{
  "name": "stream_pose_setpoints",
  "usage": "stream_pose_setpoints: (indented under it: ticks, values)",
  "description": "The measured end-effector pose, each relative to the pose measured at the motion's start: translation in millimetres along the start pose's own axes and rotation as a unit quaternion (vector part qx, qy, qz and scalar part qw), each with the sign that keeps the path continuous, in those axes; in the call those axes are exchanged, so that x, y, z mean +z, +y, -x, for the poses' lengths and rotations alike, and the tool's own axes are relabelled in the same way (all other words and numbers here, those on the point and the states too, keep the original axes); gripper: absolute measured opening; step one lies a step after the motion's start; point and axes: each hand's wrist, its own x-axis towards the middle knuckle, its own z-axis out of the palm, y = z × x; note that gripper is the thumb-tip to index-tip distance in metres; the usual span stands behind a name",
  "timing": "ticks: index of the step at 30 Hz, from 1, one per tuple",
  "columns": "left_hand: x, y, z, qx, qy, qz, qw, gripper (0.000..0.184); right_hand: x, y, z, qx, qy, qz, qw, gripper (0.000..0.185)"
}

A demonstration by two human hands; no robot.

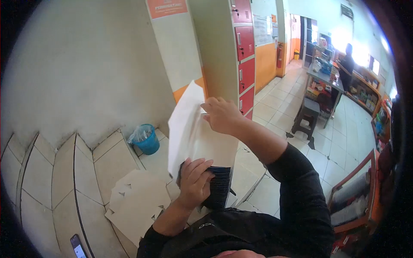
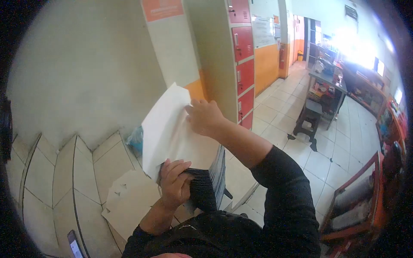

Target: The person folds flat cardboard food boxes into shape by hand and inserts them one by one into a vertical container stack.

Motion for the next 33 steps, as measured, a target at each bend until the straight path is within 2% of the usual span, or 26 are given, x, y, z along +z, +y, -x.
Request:
stream_pose_setpoints:
  ticks: [3, 9, 12, 15, 18, 21, 23, 25, 26, 27, 28, 29, 30, 31, 32, 33]
  values:
    - [-1.9, 1.3, -0.8, 0.005, 0.007, -0.012, 1.0, 0.01, 13.8, 5.3, 0.9, 0.088, -0.229, -0.064, 0.967, 0.044]
    - [0.6, 2.0, 0.3, 0.016, 0.017, -0.009, 1.0, 0.009, 36.7, 12.1, -7.2, 0.079, -0.293, -0.071, 0.95, 0.055]
    - [0.6, -0.4, -0.1, 0.027, 0.016, 0.003, 0.999, 0.009, 36.8, 12.4, -2.6, 0.069, -0.265, -0.073, 0.959, 0.052]
    - [1.3, -1.4, 3.7, 0.033, 0.017, 0.02, 0.999, 0.009, 30.9, 14.5, -2.7, 0.036, -0.28, -0.071, 0.957, 0.039]
    - [2.5, -1.8, 1.5, 0.026, 0.012, 0.037, 0.999, 0.006, 32.6, 20.2, 7.5, 0.08, -0.141, -0.152, 0.975, 0.026]
    - [3.6, -2.9, 1.3, 0.024, -0.003, 0.054, 0.998, 0.008, 37.6, 25.4, 7.2, 0.116, -0.075, -0.205, 0.969, 0.022]
    - [1.0, -0.9, 0.5, 0.016, -0.021, 0.056, 0.998, 0.012, 47.2, 33.6, 8.2, 0.105, 0.099, -0.164, 0.976, 0.02]
    - [-0.3, 15.3, 6.0, -0.015, -0.054, 0.05, 0.997, 0.016, -21.8, 2.3, 15.6, 0.185, 0.156, -0.31, 0.919, 0.033]
    - [-3.6, 19.3, 11.3, -0.034, -0.068, 0.045, 0.996, 0.019, -47.1, -13.9, 27.0, 0.126, 0.229, -0.477, 0.839, 0.032]
    - [-10.2, 20.0, 23.4, 0.021, -0.052, 0.05, 0.997, 0.02, -79.4, -31.9, 42.9, 0.118, 0.204, -0.594, 0.769, 0.036]
    - [-15.3, 22.7, 39.5, 0.075, -0.04, 0.056, 0.995, 0.021, -107.3, -50.2, 61.1, 0.042, 0.223, -0.659, 0.717, 0.04]
    - [-19.8, 24.7, 55.1, 0.131, -0.032, 0.064, 0.989, 0.022, -118.0, -52.5, 86.6, -0.051, 0.203, -0.721, 0.661, 0.033]
    - [-21.9, 16.0, 76.5, 0.099, -0.106, 0.05, 0.988, 0.023, -128.7, -54.6, 111.6, -0.138, 0.166, -0.776, 0.592, 0.026]
    - [-24.2, -0.4, 103.8, 0.068, -0.18, 0.04, 0.98, 0.025, -140.2, -57.2, 123.7, -0.198, 0.135, -0.797, 0.554, 0.018]
    - [-39.9, -6.8, 103.1, 0.011, -0.204, 0.016, 0.979, 0.029, -151.6, -59.6, 135.5, -0.254, 0.098, -0.814, 0.513, 0.009]
    - [-55.5, -13.5, 102.2, -0.044, -0.228, -0.011, 0.973, 0.035, -174.9, -104.8, 127.0, -0.211, 0.155, -0.812, 0.522, 0.006]
